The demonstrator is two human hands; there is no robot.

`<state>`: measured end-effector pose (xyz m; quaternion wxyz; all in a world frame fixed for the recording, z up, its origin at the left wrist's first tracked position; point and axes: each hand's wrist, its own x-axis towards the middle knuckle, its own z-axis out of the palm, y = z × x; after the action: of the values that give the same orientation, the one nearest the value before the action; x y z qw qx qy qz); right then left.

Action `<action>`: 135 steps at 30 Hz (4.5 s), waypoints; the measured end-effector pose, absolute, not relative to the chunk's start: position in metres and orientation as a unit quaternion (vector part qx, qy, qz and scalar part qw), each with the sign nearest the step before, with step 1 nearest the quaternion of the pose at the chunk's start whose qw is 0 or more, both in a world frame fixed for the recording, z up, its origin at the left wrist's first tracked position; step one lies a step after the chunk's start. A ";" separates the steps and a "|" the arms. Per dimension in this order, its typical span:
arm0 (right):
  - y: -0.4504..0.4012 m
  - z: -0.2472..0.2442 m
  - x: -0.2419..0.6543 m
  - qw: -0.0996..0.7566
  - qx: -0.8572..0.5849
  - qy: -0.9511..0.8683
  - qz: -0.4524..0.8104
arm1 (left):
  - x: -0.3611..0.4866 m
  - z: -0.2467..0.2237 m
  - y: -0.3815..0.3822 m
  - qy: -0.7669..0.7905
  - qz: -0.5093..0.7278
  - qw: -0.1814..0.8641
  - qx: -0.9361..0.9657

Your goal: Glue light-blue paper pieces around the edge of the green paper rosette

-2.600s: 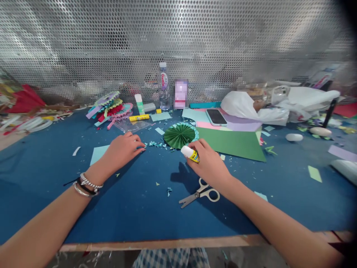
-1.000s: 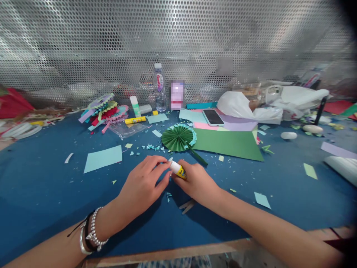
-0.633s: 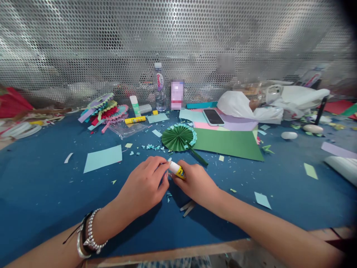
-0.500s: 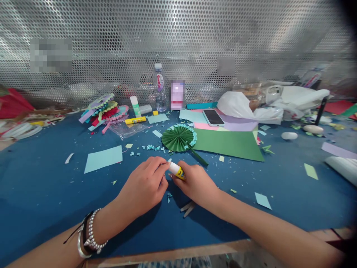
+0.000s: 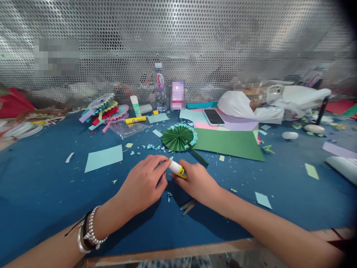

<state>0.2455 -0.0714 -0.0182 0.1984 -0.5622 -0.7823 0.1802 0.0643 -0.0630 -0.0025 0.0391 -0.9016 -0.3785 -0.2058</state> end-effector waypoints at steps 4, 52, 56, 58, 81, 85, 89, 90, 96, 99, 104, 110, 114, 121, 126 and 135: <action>-0.070 -0.013 0.248 0.220 -0.560 -0.758 0.253 | 0.061 -0.003 -0.061 -0.408 -0.256 0.040 -0.875; -0.065 -0.025 0.248 0.275 -0.519 -0.748 0.309 | 0.069 -0.005 -0.062 -0.345 -0.368 0.110 -0.856; -0.066 -0.026 0.249 0.276 -0.512 -0.760 0.289 | 0.070 -0.004 -0.062 -0.337 -0.397 0.084 -0.850; -0.067 -0.025 0.249 0.271 -0.512 -0.762 0.290 | 0.070 -0.003 -0.063 -0.344 -0.409 0.079 -0.841; -0.070 -0.020 0.248 0.257 -0.515 -0.761 0.301 | 0.066 -0.002 -0.052 -0.434 -0.405 -0.299 -0.747; -0.068 -0.023 0.248 0.261 -0.515 -0.761 0.296 | 0.065 -0.001 -0.055 -0.422 -0.421 -0.197 -0.778; -0.067 -0.022 0.248 0.273 -0.509 -0.757 0.304 | 0.065 0.000 -0.056 -0.400 -0.432 -0.143 -0.796; -0.067 -0.022 0.248 0.274 -0.509 -0.757 0.305 | 0.065 0.000 -0.056 -0.400 -0.433 -0.154 -0.793; -0.069 -0.019 0.249 0.272 -0.507 -0.754 0.315 | 0.067 0.000 -0.053 -0.413 -0.422 -0.350 -0.727; -0.069 -0.019 0.249 0.269 -0.506 -0.754 0.320 | 0.067 -0.001 -0.051 -0.411 -0.400 -0.426 -0.699; -0.070 -0.021 0.249 0.260 -0.506 -0.761 0.311 | 0.069 -0.005 -0.051 -0.408 -0.393 -0.470 -0.677; -0.071 -0.020 0.248 0.256 -0.510 -0.762 0.305 | 0.067 -0.007 -0.049 -0.397 -0.420 -0.412 -0.705; -0.070 -0.018 0.248 0.273 -0.507 -0.755 0.314 | 0.066 -0.003 -0.053 -0.395 -0.415 -0.316 -0.756; -0.070 -0.015 0.248 0.304 -0.509 -0.721 0.360 | 0.063 0.002 -0.063 -0.330 -0.374 -0.088 -0.862; -0.070 -0.017 0.248 0.314 -0.507 -0.692 0.408 | 0.064 0.001 -0.062 -0.311 -0.320 -0.096 -0.890; -0.069 -0.021 0.245 0.327 -0.507 -0.635 0.482 | 0.062 0.005 -0.056 -0.319 -0.250 -0.016 -0.914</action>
<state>0.2455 -0.0685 -0.0213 0.3271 -0.5067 -0.6354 0.4822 0.0623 -0.0557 0.0048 -0.0162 -0.9139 -0.3192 -0.2503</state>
